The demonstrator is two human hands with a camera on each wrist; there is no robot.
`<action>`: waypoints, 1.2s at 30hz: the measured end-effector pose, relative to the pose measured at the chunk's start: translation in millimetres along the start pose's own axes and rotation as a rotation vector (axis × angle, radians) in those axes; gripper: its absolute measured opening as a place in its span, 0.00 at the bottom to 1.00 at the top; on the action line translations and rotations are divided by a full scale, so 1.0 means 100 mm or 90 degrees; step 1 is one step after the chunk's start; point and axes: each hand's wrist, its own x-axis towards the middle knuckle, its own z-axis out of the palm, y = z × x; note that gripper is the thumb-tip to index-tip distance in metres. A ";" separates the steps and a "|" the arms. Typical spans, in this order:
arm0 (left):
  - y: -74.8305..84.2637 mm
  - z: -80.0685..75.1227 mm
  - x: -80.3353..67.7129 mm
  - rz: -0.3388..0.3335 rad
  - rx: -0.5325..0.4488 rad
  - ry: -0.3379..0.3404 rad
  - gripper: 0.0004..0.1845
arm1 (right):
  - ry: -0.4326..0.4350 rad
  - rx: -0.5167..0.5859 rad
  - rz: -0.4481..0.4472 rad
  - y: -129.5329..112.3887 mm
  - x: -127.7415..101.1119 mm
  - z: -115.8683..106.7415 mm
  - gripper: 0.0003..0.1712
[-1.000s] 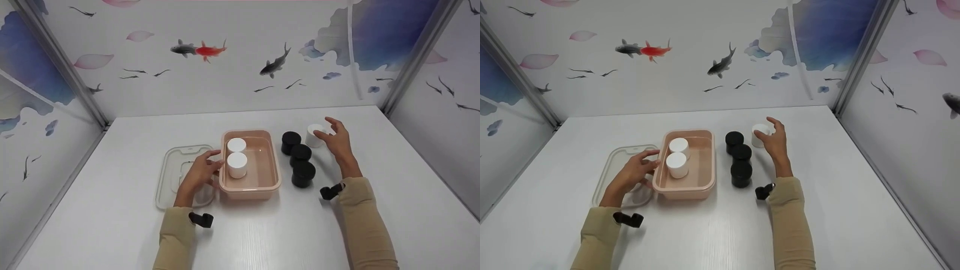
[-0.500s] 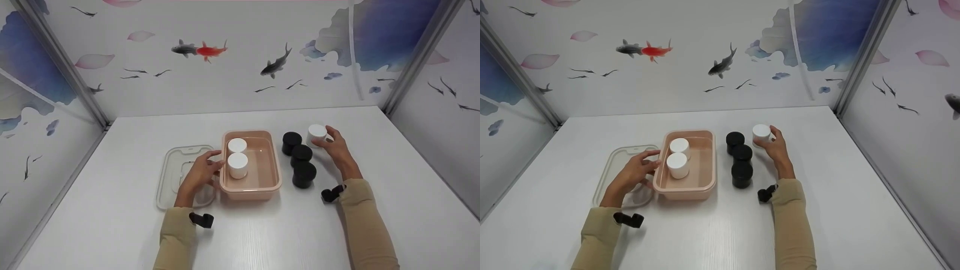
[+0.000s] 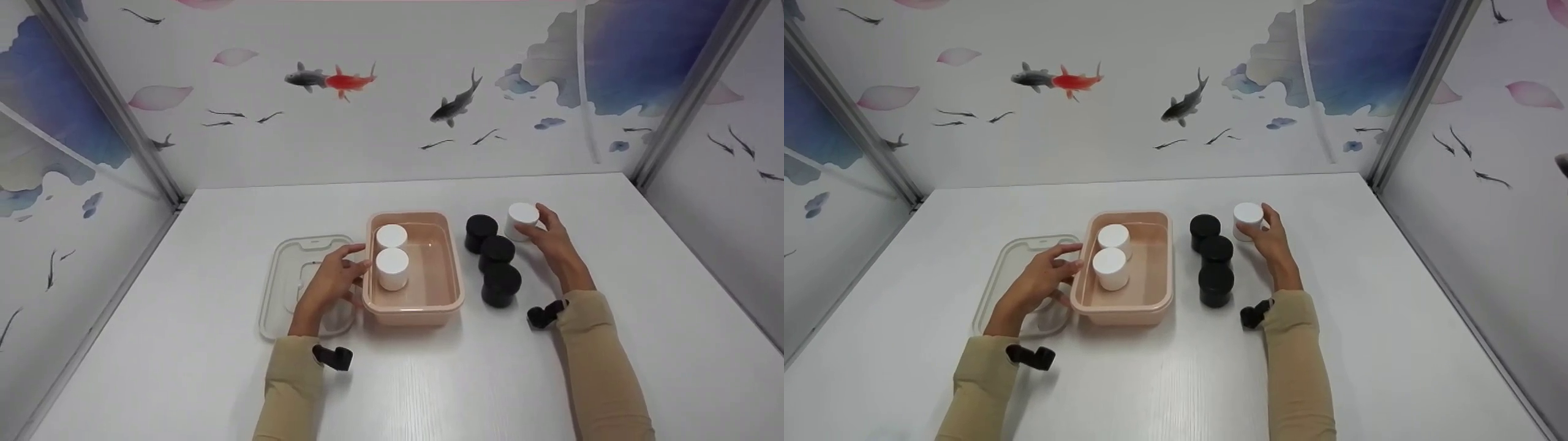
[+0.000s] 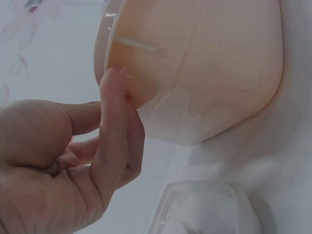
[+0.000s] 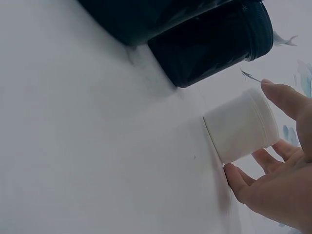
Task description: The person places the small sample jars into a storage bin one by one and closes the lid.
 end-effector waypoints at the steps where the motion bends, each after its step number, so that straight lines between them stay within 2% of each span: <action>1: 0.00 0.00 0.00 0.002 0.001 0.001 0.27 | 0.002 -0.003 -0.001 0.03 0.03 0.00 0.55; 5: 0.01 0.02 0.00 0.002 0.008 0.003 0.27 | 0.020 -0.015 -0.004 0.11 0.12 0.00 0.53; 10: 0.03 0.02 0.01 -0.006 0.013 0.000 0.27 | 0.058 -0.017 -0.007 0.12 0.13 0.02 0.51; 17: 0.04 0.02 0.00 -0.018 0.004 -0.003 0.27 | 0.088 0.026 -0.010 0.04 0.07 0.02 0.51; 23: 0.05 0.03 0.01 -0.017 0.012 -0.004 0.27 | 0.111 0.027 -0.051 -0.11 -0.02 0.00 0.49; 28: 0.05 0.02 0.02 -0.022 0.013 -0.001 0.27 | 0.109 0.030 -0.096 -0.28 -0.10 -0.01 0.48; 36: 0.01 0.01 0.00 -0.004 -0.002 0.000 0.27 | 0.080 0.033 -0.148 -0.50 -0.23 0.06 0.46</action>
